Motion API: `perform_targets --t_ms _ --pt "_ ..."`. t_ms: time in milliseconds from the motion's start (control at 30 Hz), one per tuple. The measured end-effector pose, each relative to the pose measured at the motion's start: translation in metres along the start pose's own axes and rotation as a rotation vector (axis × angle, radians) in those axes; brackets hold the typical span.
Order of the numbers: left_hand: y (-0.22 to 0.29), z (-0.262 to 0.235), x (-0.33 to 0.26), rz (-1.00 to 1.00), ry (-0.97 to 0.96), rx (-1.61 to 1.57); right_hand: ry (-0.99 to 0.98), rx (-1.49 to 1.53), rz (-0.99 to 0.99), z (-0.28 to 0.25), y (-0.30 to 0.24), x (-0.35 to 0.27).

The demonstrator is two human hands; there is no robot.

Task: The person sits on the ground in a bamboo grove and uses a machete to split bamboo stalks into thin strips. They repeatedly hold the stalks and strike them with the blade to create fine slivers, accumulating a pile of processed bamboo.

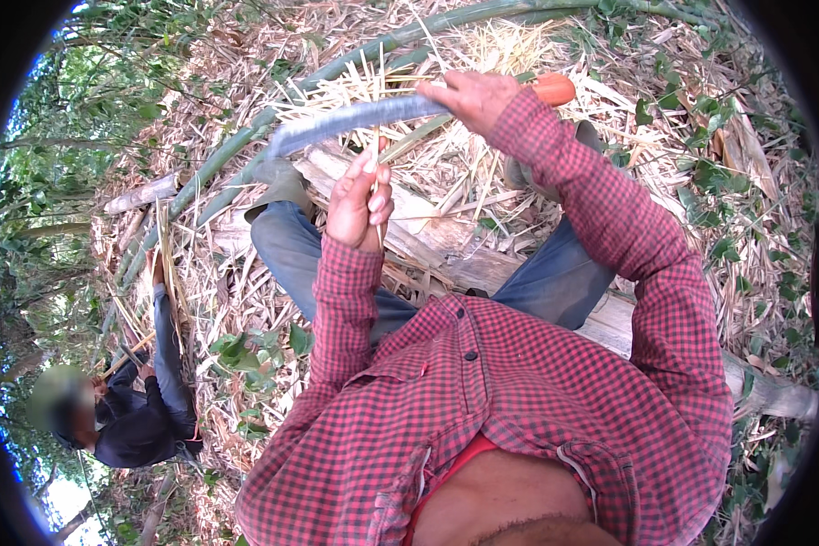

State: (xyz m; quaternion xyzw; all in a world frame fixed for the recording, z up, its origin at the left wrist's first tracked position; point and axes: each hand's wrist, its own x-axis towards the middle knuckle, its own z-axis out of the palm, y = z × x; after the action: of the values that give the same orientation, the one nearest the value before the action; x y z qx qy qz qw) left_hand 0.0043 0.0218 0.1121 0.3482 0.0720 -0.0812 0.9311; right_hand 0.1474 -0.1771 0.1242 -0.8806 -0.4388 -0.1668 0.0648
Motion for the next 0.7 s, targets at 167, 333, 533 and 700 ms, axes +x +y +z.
perform_targets --t_ms 167,333,533,700 --pt "0.007 0.01 -0.021 -0.021 0.013 0.09 0.101 0.083 0.155 0.006 0.031 0.015" --pt "0.006 0.006 0.0 0.095 0.103 0.27 0.021 0.153 0.134 -0.014 0.007 0.007" --pt "0.007 0.007 0.017 0.217 0.169 0.328 0.077 0.188 -0.036 -0.009 -0.018 -0.001" --pt "0.006 0.019 0.019 0.215 0.19 0.337 0.103 0.189 -0.103 -0.007 -0.026 -0.001"
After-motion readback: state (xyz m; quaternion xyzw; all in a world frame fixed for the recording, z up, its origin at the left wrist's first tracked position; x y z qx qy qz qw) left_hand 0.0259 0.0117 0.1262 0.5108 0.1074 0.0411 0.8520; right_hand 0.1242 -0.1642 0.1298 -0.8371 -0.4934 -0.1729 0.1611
